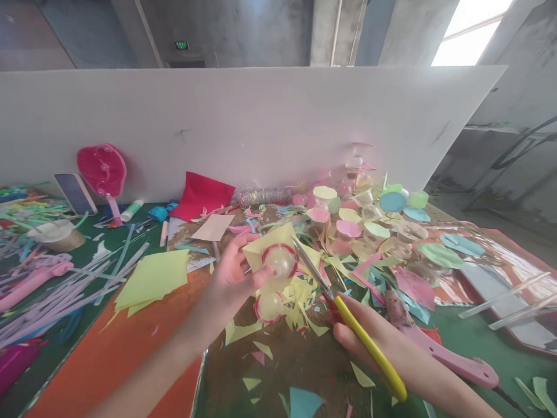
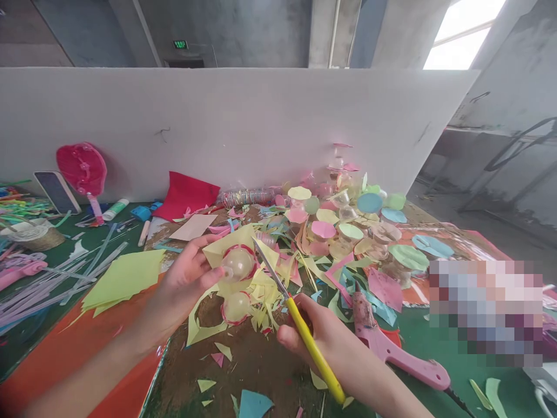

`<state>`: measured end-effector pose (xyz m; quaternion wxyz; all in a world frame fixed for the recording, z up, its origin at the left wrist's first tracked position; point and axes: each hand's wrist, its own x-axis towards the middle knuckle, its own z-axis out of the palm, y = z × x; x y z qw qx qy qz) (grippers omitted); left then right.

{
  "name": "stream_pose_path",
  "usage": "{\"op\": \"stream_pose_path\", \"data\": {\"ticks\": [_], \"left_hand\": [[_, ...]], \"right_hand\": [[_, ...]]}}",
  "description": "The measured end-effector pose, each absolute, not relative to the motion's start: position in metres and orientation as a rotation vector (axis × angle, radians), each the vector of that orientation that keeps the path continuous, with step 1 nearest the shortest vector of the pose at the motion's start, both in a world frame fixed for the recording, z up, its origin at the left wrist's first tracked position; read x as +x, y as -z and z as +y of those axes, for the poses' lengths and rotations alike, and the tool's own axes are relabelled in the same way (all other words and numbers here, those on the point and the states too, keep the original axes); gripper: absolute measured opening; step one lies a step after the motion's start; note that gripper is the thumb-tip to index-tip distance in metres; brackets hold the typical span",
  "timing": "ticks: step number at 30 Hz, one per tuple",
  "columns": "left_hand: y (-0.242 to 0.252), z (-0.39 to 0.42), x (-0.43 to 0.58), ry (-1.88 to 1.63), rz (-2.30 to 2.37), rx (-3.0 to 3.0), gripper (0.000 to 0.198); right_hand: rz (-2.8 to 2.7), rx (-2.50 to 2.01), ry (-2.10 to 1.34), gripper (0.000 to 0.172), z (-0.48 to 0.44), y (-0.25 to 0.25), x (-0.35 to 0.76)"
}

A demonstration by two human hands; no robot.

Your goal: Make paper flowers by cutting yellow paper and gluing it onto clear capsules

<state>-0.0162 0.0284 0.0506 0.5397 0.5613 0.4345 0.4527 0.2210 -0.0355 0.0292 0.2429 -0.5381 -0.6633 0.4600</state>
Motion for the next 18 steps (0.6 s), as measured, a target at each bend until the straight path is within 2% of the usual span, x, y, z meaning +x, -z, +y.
{"op": "stream_pose_path", "data": {"ticks": [9,18], "left_hand": [[-0.0555,0.0287,-0.0120,-1.130,1.108,1.300,0.062],[-0.0498,0.0279,-0.0180,-0.976,0.996,1.379,0.059]], "right_hand": [[-1.854,-1.505,-1.177,0.063,-0.0393,-0.0355,0.2216],[-1.870,-1.507,-1.198,0.062,-0.0382,-0.0287,0.2265]]}}
